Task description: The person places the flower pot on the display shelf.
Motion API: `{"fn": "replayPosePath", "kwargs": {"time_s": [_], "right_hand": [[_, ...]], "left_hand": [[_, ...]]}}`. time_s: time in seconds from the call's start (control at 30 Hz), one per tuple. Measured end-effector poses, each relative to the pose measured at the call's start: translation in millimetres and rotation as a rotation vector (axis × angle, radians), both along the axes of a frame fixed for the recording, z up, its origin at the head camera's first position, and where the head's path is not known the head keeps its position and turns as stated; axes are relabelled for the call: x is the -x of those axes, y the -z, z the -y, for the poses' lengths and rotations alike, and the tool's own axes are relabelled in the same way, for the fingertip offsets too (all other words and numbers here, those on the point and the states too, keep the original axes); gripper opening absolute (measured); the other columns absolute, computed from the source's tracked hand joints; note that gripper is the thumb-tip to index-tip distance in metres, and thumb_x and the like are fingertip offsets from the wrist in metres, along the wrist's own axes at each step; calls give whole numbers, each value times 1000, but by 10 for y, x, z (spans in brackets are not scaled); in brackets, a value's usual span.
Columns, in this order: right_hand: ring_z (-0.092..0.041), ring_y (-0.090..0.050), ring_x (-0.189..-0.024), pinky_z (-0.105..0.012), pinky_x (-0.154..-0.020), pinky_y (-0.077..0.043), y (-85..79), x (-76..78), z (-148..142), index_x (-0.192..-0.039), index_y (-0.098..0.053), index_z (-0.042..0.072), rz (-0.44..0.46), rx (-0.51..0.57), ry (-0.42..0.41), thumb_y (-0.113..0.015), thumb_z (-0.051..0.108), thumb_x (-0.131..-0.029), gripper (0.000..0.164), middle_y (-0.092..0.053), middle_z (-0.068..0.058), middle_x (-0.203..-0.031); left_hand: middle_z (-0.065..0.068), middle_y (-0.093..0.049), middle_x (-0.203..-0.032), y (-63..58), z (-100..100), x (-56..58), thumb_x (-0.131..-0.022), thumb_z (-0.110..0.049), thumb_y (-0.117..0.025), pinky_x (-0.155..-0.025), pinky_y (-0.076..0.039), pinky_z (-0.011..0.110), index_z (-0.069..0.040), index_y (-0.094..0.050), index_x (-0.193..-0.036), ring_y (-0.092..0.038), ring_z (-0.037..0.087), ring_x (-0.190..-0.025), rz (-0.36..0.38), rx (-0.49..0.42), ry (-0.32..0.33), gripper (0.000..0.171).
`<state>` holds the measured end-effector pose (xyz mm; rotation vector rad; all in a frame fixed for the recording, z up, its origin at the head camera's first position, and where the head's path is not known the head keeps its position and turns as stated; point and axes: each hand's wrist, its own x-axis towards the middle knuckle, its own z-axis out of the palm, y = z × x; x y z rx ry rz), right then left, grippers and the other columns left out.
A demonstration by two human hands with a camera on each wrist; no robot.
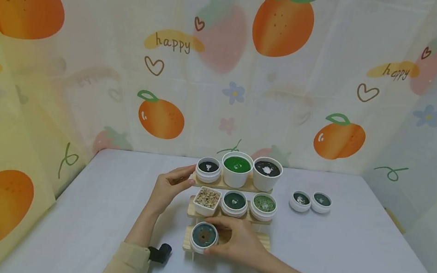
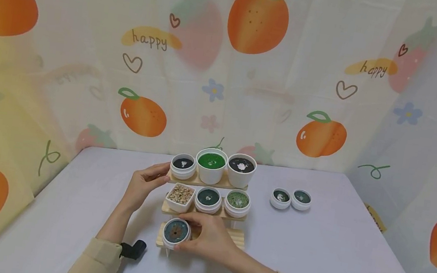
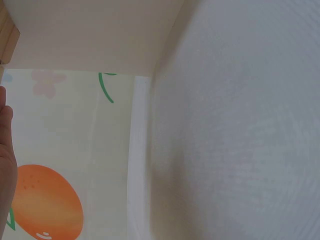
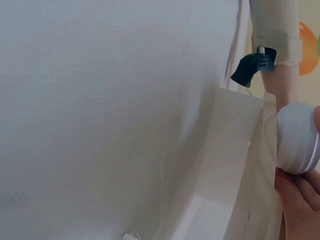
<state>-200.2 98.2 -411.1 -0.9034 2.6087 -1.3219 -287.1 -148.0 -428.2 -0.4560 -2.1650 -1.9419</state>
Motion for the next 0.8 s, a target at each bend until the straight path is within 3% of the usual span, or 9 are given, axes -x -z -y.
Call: {"fn": "replayPosePath", "kwargs": {"time_s": [0.8], "right_hand": [[-12, -69, -110, -22, -97, -57, 45, -28, 1, -123, -68, 18, -6, 61, 24, -90, 37, -68, 62, -73, 4, -118]], "left_hand": [[-20, -67, -121, 0, -8, -1, -88, -11, -73, -104, -48, 12, -3, -64, -129, -59, -4, -119, -1, -18, 3, 43]]}}
